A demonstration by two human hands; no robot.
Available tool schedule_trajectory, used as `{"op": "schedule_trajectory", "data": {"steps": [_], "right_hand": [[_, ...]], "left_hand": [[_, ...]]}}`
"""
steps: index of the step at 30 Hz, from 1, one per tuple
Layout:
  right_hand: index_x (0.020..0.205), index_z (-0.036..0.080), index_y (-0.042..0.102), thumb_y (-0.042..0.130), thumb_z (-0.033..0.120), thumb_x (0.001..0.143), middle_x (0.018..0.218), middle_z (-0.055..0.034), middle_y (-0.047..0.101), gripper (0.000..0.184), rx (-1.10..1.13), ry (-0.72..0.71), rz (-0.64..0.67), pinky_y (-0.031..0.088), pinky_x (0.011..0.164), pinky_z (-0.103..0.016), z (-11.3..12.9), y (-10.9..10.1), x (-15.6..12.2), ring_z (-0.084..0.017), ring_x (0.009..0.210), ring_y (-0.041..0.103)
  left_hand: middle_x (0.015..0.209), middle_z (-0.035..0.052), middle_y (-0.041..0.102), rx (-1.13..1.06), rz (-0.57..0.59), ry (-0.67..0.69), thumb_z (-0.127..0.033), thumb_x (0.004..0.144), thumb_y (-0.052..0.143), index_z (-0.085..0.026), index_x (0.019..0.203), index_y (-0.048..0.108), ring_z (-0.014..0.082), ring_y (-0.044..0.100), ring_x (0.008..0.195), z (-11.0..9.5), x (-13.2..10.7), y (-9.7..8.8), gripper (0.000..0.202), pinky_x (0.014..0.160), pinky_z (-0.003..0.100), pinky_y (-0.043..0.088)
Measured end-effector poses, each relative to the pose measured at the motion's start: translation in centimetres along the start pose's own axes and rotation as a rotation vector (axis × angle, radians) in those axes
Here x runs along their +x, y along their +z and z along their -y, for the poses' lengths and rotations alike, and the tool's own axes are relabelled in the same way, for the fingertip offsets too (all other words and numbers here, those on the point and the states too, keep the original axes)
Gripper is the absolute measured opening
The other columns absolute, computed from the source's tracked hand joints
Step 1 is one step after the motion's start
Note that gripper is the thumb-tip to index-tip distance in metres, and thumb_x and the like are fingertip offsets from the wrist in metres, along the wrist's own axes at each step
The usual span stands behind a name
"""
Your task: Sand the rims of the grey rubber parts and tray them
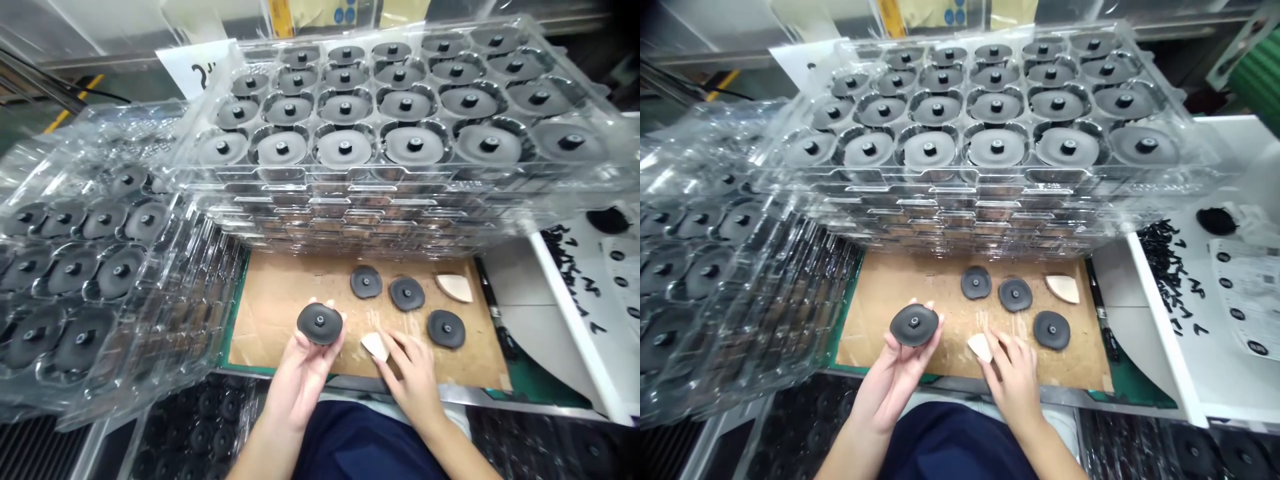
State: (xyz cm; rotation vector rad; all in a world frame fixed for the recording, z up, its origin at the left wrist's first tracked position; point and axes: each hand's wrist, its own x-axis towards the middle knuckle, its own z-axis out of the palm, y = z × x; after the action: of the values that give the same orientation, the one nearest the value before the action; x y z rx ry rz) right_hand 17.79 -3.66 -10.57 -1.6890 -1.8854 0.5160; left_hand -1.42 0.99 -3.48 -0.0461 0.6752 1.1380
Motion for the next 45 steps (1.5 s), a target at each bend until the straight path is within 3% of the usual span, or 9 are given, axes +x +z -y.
{"op": "schedule_trajectory", "data": {"steps": [4, 10, 17, 23, 27, 30, 35, 39, 45], "right_hand": [[0.121, 0.026, 0.056, 0.051, 0.03, 0.088, 0.114, -0.0079, 0.057, 0.034, 0.144, -0.07, 0.042, 0.048, 0.088, -0.035, 3.4, -2.9, 3.5, -0.021, 0.103, 0.056], [0.107, 0.028, 0.068, 0.057, 0.019, 0.083, 0.101, -0.0075, 0.056, 0.028, 0.306, -0.252, -0.024, 0.051, 0.082, -0.036, 8.7, -5.2, 6.2, -0.02, 0.096, 0.055], [0.103, 0.019, 0.071, 0.057, 0.015, 0.081, 0.1, -0.0107, 0.054, 0.026, 0.199, -0.206, -0.133, 0.05, 0.081, -0.041, 8.3, -5.1, 5.9, -0.023, 0.095, 0.054], [0.103, 0.022, 0.07, 0.057, 0.014, 0.081, 0.1, -0.0077, 0.055, 0.027, 0.381, -0.066, -0.135, 0.051, 0.08, -0.034, 7.7, -6.0, 6.2, -0.019, 0.092, 0.056], [0.104, 0.02, 0.07, 0.059, 0.012, 0.079, 0.104, -0.0088, 0.051, 0.028, 0.374, -0.192, -0.129, 0.051, 0.082, -0.033, 8.9, -6.6, 5.7, -0.02, 0.097, 0.054], [0.098, 0.019, 0.071, 0.056, 0.01, 0.079, 0.101, -0.0093, 0.051, 0.026, 0.364, -0.318, -0.067, 0.053, 0.078, -0.033, 9.8, -6.8, 5.1, -0.02, 0.094, 0.055], [0.1, 0.02, 0.071, 0.058, 0.012, 0.079, 0.101, -0.0102, 0.051, 0.026, 0.275, -0.258, -0.129, 0.051, 0.079, -0.037, 9.8, -7.0, 5.3, -0.022, 0.095, 0.055], [0.1, 0.02, 0.071, 0.057, 0.01, 0.08, 0.101, -0.0097, 0.052, 0.027, 0.331, -0.312, -0.076, 0.052, 0.078, -0.036, 9.8, -7.0, 5.4, -0.021, 0.094, 0.055], [0.099, 0.021, 0.071, 0.057, 0.01, 0.079, 0.103, -0.0097, 0.052, 0.027, 0.311, -0.274, -0.097, 0.052, 0.078, -0.036, 9.6, -7.1, 5.0, -0.021, 0.094, 0.057]], "left_hand": [[0.129, 0.0073, 0.059, 0.104, -0.038, 0.046, -0.039, 0.071, 0.069, -0.03, 0.133, 0.045, 0.0262, 0.052, 0.121, -0.1, -0.7, 0.8, 0.066, 0.107, 0.04, 0.037], [0.121, 0.0044, 0.064, 0.244, -0.081, 0.131, -0.036, 0.061, 0.078, -0.029, 0.115, 0.062, 0.0234, 0.058, 0.112, -0.4, -1.9, 1.4, 0.056, 0.088, 0.027, 0.051], [0.117, 0.0041, 0.066, 0.257, -0.083, 0.153, -0.037, 0.06, 0.077, -0.028, 0.109, 0.066, 0.02, 0.059, 0.11, -0.6, -3.0, 2.0, 0.051, 0.09, 0.026, 0.05], [0.114, 0.0042, 0.068, 0.229, -0.037, 0.078, -0.034, 0.059, 0.079, -0.027, 0.107, 0.067, 0.0232, 0.063, 0.105, -0.1, -3.4, 2.9, 0.05, 0.088, 0.03, 0.052], [0.111, 0.0023, 0.07, 0.236, -0.041, 0.139, -0.028, 0.059, 0.08, -0.028, 0.105, 0.067, 0.0207, 0.064, 0.102, 0.0, -3.1, 3.5, 0.048, 0.084, 0.023, 0.053], [0.109, 0.0, 0.071, 0.237, -0.051, 0.156, -0.025, 0.061, 0.079, -0.03, 0.104, 0.067, 0.0203, 0.066, 0.1, -0.1, -3.0, 3.8, 0.045, 0.083, 0.024, 0.054], [0.107, -0.0013, 0.071, 0.227, -0.033, 0.214, -0.026, 0.054, 0.083, -0.029, 0.103, 0.068, 0.0165, 0.066, 0.099, 0.1, -2.9, 3.9, 0.051, 0.082, 0.018, 0.052], [0.107, -0.0025, 0.071, 0.246, -0.051, 0.217, -0.017, 0.059, 0.08, -0.031, 0.103, 0.067, 0.0185, 0.066, 0.099, 0.2, -2.8, 4.0, 0.048, 0.084, 0.023, 0.053], [0.11, -0.0015, 0.071, 0.244, -0.054, 0.202, -0.02, 0.061, 0.08, -0.032, 0.104, 0.068, 0.0178, 0.066, 0.099, 0.1, -3.0, 4.0, 0.046, 0.083, 0.023, 0.053]]}}
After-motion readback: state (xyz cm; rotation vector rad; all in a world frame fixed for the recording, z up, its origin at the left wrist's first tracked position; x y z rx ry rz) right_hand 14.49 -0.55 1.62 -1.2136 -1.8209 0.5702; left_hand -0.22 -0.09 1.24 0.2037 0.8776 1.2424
